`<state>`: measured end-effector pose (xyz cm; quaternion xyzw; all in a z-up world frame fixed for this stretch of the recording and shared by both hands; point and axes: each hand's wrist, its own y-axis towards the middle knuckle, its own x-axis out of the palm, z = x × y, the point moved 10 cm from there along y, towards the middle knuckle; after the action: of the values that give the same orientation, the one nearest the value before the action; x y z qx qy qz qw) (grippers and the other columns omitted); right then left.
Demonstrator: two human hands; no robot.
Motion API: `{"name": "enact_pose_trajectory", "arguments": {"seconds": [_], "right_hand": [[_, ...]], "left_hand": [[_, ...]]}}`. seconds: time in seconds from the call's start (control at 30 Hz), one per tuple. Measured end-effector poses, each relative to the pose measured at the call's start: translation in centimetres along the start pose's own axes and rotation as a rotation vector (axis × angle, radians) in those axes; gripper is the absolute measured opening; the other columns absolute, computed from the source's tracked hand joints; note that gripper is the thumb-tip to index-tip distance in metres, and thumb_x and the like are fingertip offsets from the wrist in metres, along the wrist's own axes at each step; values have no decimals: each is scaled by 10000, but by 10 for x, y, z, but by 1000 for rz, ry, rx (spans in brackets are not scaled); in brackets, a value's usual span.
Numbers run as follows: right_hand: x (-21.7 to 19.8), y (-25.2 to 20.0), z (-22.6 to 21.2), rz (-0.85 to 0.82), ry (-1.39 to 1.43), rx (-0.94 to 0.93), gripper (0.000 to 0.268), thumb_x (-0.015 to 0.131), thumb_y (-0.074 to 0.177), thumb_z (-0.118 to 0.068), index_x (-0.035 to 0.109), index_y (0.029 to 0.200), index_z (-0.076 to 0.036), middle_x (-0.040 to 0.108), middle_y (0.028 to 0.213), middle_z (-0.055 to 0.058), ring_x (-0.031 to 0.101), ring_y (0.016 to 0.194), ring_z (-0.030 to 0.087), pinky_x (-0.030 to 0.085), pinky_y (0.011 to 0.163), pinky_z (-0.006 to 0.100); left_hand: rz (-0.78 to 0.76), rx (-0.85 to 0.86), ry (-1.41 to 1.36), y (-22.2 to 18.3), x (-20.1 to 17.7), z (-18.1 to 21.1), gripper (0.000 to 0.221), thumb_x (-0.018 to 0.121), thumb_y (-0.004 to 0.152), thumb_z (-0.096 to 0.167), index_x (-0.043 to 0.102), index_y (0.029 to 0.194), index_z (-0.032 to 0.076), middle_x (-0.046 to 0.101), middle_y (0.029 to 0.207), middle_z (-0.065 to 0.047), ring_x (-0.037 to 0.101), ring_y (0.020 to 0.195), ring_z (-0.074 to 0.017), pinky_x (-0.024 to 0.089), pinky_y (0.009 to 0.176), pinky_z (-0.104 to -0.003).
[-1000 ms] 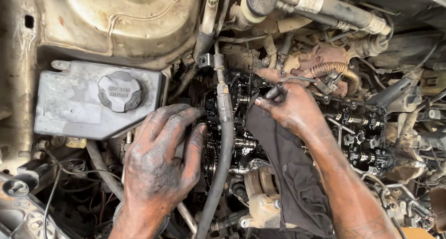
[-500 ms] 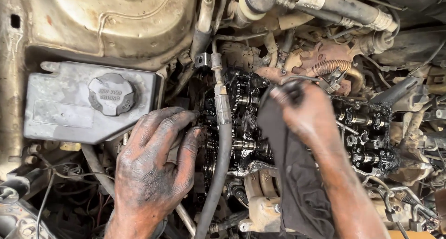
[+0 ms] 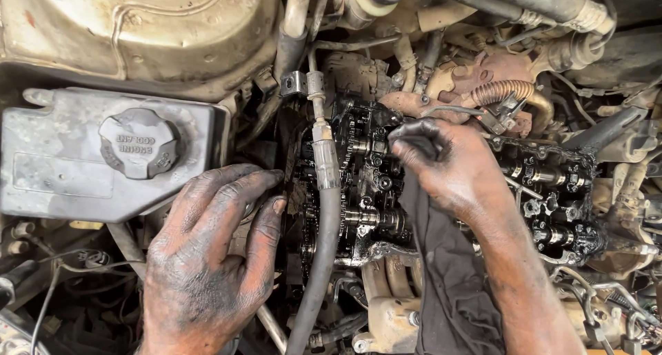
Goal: The recorder is cleaning and inspecting the camshaft and cylinder head area of an internal combustion engine.
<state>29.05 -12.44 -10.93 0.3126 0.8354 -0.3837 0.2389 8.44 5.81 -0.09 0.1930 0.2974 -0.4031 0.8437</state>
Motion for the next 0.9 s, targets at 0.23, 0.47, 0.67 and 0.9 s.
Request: {"name": "enact_pose_trajectory", "arguments": {"seconds": [0.23, 0.47, 0.67, 0.9], "right_hand": [[10, 2, 9, -52, -187, 354, 212, 827, 814, -330, 794, 970, -191, 792, 938, 1, 706, 824, 153, 586, 803, 365], [-9, 14, 13, 169, -151, 98, 243, 866, 813, -332, 782, 897, -121, 781, 862, 27, 709, 773, 140, 567, 768, 329], [-15, 10, 11, 172, -60, 136, 245, 851, 802, -346, 787, 906, -134, 801, 890, 23, 727, 808, 139, 581, 805, 349], [-4, 11, 6, 92, -111, 190, 291, 865, 803, -352, 752, 887, -98, 751, 845, 69, 692, 784, 162, 581, 760, 371]], "left_hand": [[5, -1, 11, -1, 3, -1, 233, 775, 865, 75, 725, 1086, 21, 725, 1108, -137, 722, 1050, -288, 573, 895, -376], [2, -1, 43, -2, 2, 1, 238, 781, 865, 78, 727, 1090, 21, 728, 1115, -132, 719, 1063, -289, 574, 898, -381], [6, -7, 30, -2, 2, 0, 235, 781, 868, 80, 729, 1090, 25, 726, 1112, -130, 722, 1058, -282, 574, 896, -374], [3, 4, 49, -2, 3, 0, 244, 780, 868, 85, 733, 1102, 30, 724, 1117, -129, 718, 1065, -278, 570, 916, -376]]}}
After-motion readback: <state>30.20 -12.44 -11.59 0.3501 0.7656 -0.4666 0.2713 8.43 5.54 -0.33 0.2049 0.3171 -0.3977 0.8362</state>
